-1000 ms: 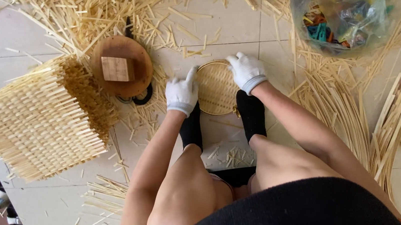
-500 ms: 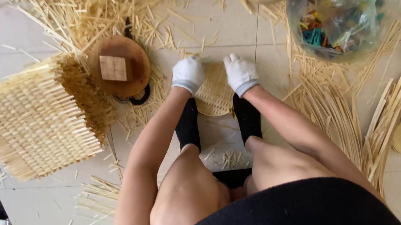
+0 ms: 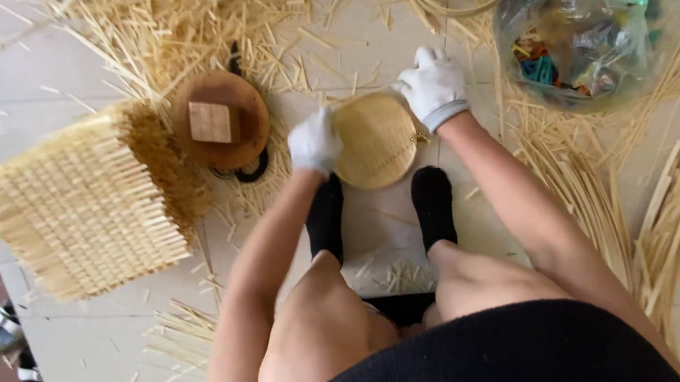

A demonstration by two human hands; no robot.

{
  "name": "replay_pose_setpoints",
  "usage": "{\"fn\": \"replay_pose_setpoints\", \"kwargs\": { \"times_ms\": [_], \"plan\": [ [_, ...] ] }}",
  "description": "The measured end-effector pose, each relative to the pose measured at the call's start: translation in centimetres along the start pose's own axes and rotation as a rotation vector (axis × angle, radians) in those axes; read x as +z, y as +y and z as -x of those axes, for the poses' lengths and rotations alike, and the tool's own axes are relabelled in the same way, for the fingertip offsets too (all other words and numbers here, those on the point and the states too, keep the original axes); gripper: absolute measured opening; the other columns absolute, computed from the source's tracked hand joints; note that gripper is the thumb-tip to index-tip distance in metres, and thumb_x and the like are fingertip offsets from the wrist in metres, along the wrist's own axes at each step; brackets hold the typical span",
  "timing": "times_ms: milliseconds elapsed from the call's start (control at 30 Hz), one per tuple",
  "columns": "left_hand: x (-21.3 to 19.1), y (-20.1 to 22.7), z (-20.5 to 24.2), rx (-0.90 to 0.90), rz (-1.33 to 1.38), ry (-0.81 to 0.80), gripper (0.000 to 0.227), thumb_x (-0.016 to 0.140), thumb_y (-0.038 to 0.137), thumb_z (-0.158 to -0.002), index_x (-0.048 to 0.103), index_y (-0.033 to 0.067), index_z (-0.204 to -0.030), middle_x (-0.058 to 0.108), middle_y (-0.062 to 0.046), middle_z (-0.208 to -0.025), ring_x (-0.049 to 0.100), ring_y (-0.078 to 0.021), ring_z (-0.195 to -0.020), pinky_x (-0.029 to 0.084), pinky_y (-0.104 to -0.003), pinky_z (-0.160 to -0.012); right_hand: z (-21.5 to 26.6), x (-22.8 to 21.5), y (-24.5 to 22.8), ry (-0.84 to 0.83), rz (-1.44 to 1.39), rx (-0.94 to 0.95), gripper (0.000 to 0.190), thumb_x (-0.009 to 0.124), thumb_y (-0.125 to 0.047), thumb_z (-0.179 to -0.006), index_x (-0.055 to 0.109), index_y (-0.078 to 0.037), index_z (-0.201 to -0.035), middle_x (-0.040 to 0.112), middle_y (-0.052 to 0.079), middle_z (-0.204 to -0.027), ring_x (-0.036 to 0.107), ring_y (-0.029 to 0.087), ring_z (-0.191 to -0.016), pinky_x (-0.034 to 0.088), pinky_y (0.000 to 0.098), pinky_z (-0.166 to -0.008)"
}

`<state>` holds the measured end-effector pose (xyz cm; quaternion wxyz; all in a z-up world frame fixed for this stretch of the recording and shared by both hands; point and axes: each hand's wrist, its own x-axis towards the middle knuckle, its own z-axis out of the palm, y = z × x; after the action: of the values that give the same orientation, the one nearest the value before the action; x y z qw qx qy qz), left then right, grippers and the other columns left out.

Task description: The recorder is weaving and assembling circular bamboo trays using bamboo strips and a wooden form.

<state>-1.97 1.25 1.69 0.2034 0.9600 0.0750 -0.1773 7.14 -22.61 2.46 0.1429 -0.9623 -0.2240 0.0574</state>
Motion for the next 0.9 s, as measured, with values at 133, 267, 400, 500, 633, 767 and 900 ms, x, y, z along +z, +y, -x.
{"fn": "replay_pose_setpoints", "kwargs": {
  "times_ms": [133,267,400,500,633,767,900],
  "plan": [
    [3.1,-0.9,4.0,-0.145,-0.010,-0.009,0.026,0.062,0.029,-0.091,0.058,0.0098,-0.108,0.074,-0.021,-0.086,0.071,-0.0429,-0.078,0.054,-0.056,-0.075,0.8,1.1,-0.9,-0.056,0.051,-0.099,0.016,0.072,-0.032,-0.088,0.075,-0.018,-0.081,0.065,0.010,-0.097,0.067,0.034,-0.095,0.056,0.0476,-0.071],
    [1.5,0.2,4.6,-0.172,0.057,-0.080,0.060,0.060,0.023,-0.087,0.040,0.0138,-0.142,0.074,-0.022,-0.081,0.071,-0.0429,-0.071,0.054,-0.056,-0.068,3.2,4.4,-1.5,-0.291,0.012,-0.016,0.021,0.068,-0.033,-0.092,0.071,-0.017,-0.105,0.067,0.016,-0.099,0.069,0.038,-0.087,0.056,0.0520,-0.069],
    [-0.2,1.1,4.5,0.027,-0.132,-0.189,0.081,0.054,0.015,-0.088,0.024,0.0328,-0.161,0.074,-0.021,-0.086,0.071,-0.0420,-0.069,0.055,-0.055,-0.066,3.3,6.6,-2.3,-0.288,0.011,0.027,0.021,0.062,-0.026,-0.097,0.064,-0.016,-0.114,0.066,0.018,-0.101,0.070,0.038,-0.082,0.056,0.0534,-0.066],
    [-1.6,1.5,3.8,0.035,-0.146,-0.299,0.085,0.053,0.013,-0.088,0.020,0.0307,-0.164,0.073,-0.022,-0.092,0.073,-0.0419,-0.076,0.055,-0.055,-0.071,3.1,7.5,-2.6,-0.307,0.055,0.066,0.020,0.059,-0.017,-0.096,0.061,-0.014,-0.115,0.066,0.018,-0.103,0.071,0.037,-0.079,0.056,0.0538,-0.062],
    [1.4,0.5,1.6,0.297,-0.286,0.002,0.067,0.059,0.021,-0.087,0.042,0.0204,-0.152,0.072,-0.017,-0.096,0.073,-0.0368,-0.090,0.057,-0.052,-0.076,3.2,7.0,-2.9,-0.286,0.085,0.058,0.023,0.059,-0.012,-0.093,0.060,-0.015,-0.115,0.066,0.017,-0.101,0.071,0.037,-0.078,0.056,0.0525,-0.060],
    [0.7,3.0,-2.9,0.351,-0.251,-0.124,0.038,0.059,0.020,-0.089,0.057,0.0146,-0.126,0.066,-0.016,-0.112,0.070,-0.0366,-0.098,0.057,-0.049,-0.072,3.1,6.0,-3.1,-0.239,0.044,0.104,0.024,0.064,-0.017,-0.089,0.060,-0.017,-0.113,0.066,0.016,-0.100,0.070,0.038,-0.078,0.056,0.0528,-0.061],
    [3.7,1.2,-4.1,0.431,-0.218,-0.165,0.026,0.055,0.010,-0.094,0.058,0.0135,-0.119,0.068,-0.014,-0.113,0.071,-0.0348,-0.103,0.058,-0.047,-0.083,3.3,4.8,-3.0,-0.141,-0.039,0.141,0.026,0.071,-0.029,-0.090,0.060,-0.014,-0.108,0.063,0.016,-0.100,0.067,0.039,-0.078,0.054,0.0533,-0.063]
  ]
}}
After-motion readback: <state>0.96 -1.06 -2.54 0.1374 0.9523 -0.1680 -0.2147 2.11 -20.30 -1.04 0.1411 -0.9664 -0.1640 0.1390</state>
